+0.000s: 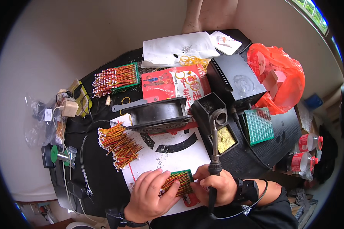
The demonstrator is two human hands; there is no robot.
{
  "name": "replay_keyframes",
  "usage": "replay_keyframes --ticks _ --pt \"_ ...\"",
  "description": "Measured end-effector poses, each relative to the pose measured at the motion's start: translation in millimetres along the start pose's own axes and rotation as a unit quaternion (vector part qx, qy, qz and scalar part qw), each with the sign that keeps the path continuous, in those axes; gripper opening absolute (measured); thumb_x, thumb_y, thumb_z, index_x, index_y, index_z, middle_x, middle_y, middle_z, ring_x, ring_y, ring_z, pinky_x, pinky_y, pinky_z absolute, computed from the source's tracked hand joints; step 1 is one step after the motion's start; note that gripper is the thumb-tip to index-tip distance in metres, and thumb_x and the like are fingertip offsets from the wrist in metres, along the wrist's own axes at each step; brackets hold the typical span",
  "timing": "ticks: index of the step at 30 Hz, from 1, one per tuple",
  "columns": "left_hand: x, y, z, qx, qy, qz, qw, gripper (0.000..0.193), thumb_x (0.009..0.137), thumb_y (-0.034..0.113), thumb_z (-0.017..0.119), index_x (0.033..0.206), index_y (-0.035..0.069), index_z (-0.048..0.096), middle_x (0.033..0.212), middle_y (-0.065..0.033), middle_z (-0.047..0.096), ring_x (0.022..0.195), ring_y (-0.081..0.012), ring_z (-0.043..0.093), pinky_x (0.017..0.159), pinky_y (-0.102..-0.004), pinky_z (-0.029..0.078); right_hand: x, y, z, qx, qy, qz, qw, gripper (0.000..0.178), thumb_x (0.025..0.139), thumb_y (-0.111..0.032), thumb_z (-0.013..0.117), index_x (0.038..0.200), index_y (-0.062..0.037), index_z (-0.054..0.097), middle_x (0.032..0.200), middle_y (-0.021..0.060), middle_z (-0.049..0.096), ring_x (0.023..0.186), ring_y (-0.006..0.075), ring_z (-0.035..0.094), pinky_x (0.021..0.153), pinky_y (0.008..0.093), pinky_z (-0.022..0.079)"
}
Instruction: Soldering various wires and electronic components onto a green printed circuit board.
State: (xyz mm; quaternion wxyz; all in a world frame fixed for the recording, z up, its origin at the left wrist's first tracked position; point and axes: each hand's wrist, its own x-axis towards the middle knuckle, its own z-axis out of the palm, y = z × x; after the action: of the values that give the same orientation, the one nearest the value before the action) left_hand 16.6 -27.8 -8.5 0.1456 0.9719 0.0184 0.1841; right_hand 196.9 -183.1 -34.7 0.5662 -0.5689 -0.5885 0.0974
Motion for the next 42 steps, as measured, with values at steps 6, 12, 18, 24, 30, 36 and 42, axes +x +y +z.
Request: replay_keyframes --ticks 6,12,18,24,30,36,42 --pt "-3 7 1 0.077 -0.023 0.014 0.997 0.037 0.088 0.03 0.075 0.12 0.014 0.068 0.131 -0.0147 0.06 0.123 -0.0346 0.059 0.103 -0.0509 0.051 4 -4 -5 -0.001 -0.002 0.025 1.0 0.057 0.07 0.019 0.076 0.11 -0.0098 0.047 0.087 0.0164 0.064 0.074 0.0222 0.07 0.06 0.0317 0.056" --pt "1 2 9 -0.04 0.029 -0.061 0.997 0.088 0.069 0.032 0.091 0.14 0.007 0.047 0.13 -0.0268 0.056 0.116 -0.0436 0.06 0.099 -0.0576 0.049 -4 0 8 0.078 0.134 0.034 0.987 0.054 0.076 0.021 0.068 0.119 -0.006 0.049 0.091 0.0159 0.063 0.074 0.0208 0.065 0.059 0.0305 0.049" --pt "6 -5 -2 -0.095 -0.046 -0.067 0.992 0.087 0.071 0.043 0.089 0.139 0.002 0.054 0.137 -0.0281 0.054 0.111 -0.0418 0.061 0.093 -0.0491 0.049 -2 3 5 0.037 0.151 0.054 0.986 0.054 0.077 0.018 0.069 0.121 -0.0046 0.047 0.086 0.0164 0.065 0.07 0.0222 0.067 0.06 0.0313 0.052" --pt "5 -10 -7 -0.129 -0.059 -0.062 0.988 0.083 0.081 0.058 0.076 0.141 0.004 0.058 0.137 -0.0296 0.054 0.105 -0.0396 0.064 0.093 -0.0463 0.052 -2 1 3 0.021 0.124 0.031 0.992 0.051 0.08 0.016 0.07 0.121 -0.0038 0.047 0.092 0.0195 0.067 0.077 0.0248 0.07 0.063 0.0316 0.054" --pt "0 -8 2 -0.088 -0.038 -0.059 0.994 0.073 0.081 0.052 0.077 0.134 0.003 0.063 0.131 -0.0252 0.06 0.096 -0.0365 0.065 0.087 -0.0428 0.053 -5 1 3 -0.009 0.099 0.015 0.995 0.049 0.08 0.015 0.07 0.119 -0.0016 0.047 0.092 0.021 0.067 0.079 0.0262 0.071 0.066 0.0317 0.055" --pt "0 -9 8 -0.053 -0.034 -0.058 0.996 0.067 0.08 0.042 0.077 0.135 0.007 0.064 0.128 -0.0218 0.062 0.093 -0.0335 0.061 0.085 -0.0414 0.054 -3 -2 1 -0.038 0.081 0.018 0.996 0.046 0.08 0.016 0.065 0.119 -0.0006 0.047 0.092 0.0215 0.067 0.08 0.0267 0.071 0.067 0.0318 0.055" --pt "6 0 4 -0.105 -0.045 -0.073 0.991 0.072 0.088 0.054 0.067 0.144 0.011 0.057 0.136 -0.0213 0.057 0.101 -0.0347 0.057 0.088 -0.0443 0.05 -5 4 1 -0.042 0.075 0.012 0.996 0.047 0.081 0.016 0.063 0.121 0.0017 0.043 0.096 0.0237 0.066 0.081 0.0273 0.071 0.068 0.0313 0.056"
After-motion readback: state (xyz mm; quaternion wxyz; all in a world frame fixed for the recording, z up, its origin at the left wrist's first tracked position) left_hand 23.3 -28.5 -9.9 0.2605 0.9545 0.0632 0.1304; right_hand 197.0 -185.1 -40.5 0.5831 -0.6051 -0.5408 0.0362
